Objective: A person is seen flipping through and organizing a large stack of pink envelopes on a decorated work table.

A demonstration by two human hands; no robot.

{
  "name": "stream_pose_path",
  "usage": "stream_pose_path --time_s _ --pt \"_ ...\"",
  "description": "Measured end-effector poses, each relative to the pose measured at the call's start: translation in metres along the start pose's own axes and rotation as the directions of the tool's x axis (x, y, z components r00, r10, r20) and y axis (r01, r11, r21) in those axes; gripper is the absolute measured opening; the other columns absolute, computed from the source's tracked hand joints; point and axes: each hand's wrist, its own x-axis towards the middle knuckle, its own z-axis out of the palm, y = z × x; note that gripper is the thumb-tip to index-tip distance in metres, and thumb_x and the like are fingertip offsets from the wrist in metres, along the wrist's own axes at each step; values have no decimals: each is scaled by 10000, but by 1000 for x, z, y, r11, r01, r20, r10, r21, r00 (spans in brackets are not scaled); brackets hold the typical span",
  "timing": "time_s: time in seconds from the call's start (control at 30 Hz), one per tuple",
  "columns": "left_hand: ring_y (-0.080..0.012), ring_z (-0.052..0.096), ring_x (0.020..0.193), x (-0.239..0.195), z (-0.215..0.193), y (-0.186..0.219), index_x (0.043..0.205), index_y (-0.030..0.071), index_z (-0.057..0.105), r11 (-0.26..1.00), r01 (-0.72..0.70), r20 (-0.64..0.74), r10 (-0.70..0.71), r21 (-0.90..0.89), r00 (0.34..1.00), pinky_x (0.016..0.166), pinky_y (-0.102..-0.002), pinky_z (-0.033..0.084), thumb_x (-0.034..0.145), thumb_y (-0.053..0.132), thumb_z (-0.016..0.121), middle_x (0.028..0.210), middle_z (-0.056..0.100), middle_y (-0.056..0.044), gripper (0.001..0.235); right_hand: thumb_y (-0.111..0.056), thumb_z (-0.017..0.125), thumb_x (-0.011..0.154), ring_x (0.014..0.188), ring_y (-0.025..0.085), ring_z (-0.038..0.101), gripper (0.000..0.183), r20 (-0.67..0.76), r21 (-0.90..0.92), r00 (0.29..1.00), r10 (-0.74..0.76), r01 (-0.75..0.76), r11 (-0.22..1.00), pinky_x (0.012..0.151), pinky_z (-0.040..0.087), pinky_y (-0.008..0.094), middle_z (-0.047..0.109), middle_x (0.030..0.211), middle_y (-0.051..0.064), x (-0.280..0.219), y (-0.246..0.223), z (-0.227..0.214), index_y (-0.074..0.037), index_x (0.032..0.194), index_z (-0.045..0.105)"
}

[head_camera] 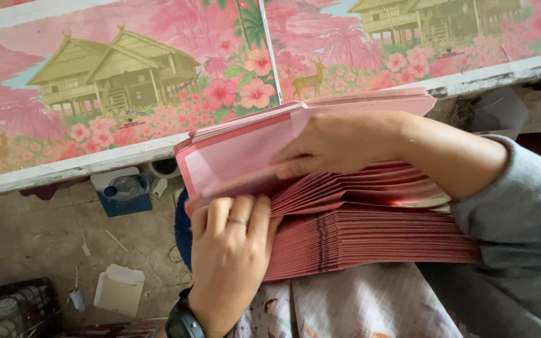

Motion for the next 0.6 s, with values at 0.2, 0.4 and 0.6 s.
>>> stream_pose_path --time_s 0.2,0.4,0.6 --pt "-252 497 779 -3 5 1 1021 54 580 996 -49 -32 47 -80 998 691 -387 439 899 281 647 955 538 -74 266 -118 566 723 809 215 691 367 -183 -60 971 152 -166 984 732 518 350 741 862 13 17 24 23 -223 1051 692" --pt "-288 535 763 -8 25 -1 1073 111 625 999 23 -94 -18 49 995 624 -402 446 914 428 509 955 603 -93 373 -236 450 920 865 313 650 238 -126 -33 972 -200 198 980 789 473 378 679 1030 136 -2 9 15 -112 1064 593" --pt "-202 545 687 -16 59 -7 908 195 662 992 -74 -329 104 104 938 557 -326 411 944 395 414 841 594 32 321 -225 588 793 856 250 648 279 -206 -2 953 -220 225 974 780 469 339 707 981 95 22 47 29 -100 1035 650"
